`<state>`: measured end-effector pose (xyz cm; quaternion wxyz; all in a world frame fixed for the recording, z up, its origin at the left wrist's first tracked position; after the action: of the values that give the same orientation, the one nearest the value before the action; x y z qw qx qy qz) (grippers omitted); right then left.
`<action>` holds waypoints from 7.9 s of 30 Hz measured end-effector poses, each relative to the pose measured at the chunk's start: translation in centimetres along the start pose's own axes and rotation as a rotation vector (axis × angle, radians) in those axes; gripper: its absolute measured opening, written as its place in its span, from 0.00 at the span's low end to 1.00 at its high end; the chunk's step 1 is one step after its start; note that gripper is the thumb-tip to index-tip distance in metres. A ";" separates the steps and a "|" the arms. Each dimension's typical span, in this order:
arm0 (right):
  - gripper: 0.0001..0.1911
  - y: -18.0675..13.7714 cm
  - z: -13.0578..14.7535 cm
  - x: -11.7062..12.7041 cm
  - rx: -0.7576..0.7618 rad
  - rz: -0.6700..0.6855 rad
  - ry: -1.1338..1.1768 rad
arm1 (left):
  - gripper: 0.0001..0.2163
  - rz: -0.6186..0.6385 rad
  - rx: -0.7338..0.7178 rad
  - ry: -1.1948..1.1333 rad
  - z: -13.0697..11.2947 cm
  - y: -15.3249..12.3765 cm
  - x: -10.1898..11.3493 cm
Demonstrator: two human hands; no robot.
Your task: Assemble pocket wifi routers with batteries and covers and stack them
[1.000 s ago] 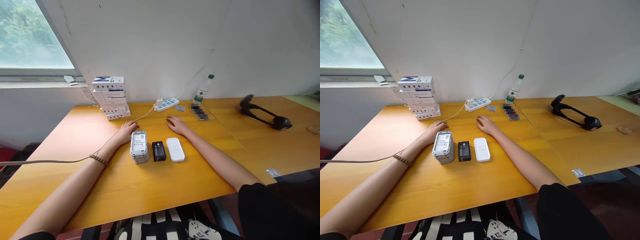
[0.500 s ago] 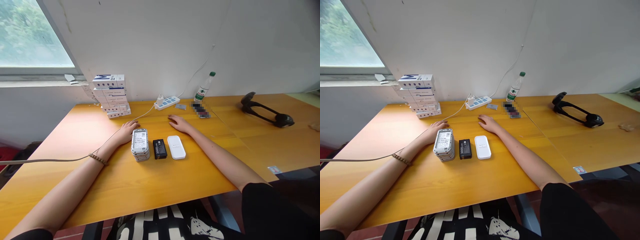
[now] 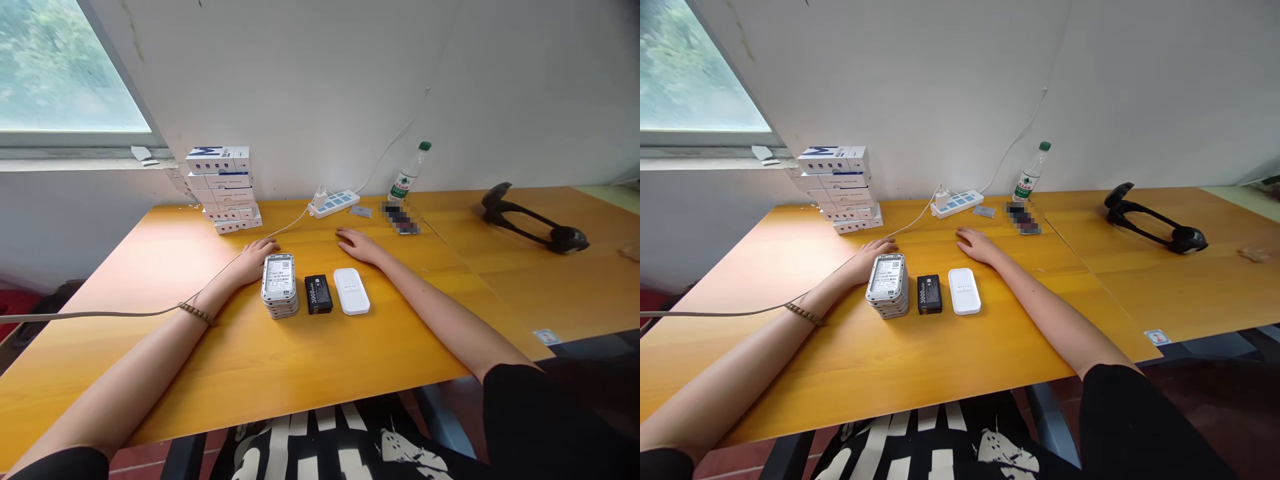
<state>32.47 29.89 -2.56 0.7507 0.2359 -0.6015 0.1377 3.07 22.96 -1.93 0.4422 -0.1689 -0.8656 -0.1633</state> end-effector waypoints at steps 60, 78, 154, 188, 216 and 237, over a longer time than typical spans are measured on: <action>0.21 -0.2 1.1 1.5 -0.020 -0.038 0.077 | 0.36 0.205 -0.129 -0.248 -10.6 -3.4 6.0; 0.36 -6.9 18.7 4.7 0.419 0.298 0.101 | 0.47 0.275 -0.063 0.004 -12.4 -5.1 4.0; 0.56 -12.9 13.1 8.0 0.021 0.267 0.176 | 0.45 -0.038 -0.071 -0.342 -17.0 -16.1 -7.3; 0.35 -20.8 21.7 3.2 0.151 0.250 0.255 | 0.45 -0.019 -0.119 -0.369 -17.4 -16.1 -6.8; 0.17 -20.4 21.7 7.0 0.025 -0.160 0.716 | 0.16 -0.309 -0.130 -0.743 -18.3 -16.8 -4.0; 0.29 -20.9 21.2 0.4 -0.270 0.333 1.130 | 0.21 0.117 0.205 -1.064 -16.6 -17.2 -8.3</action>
<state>25.03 1.06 -2.65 0.9457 -0.0685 -0.1505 0.2800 11.92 -0.77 -1.80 -0.0345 -0.2320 -0.9706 0.0546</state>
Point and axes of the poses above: each hand's wrist, its own y-axis towards the middle knuckle, its own x-axis out of the back of the hand, z = x × y, the point moved 10 cm from there along y, towards the middle knuckle, and after that the axes turned 13 degrees about -y, right-handed, at the moved point
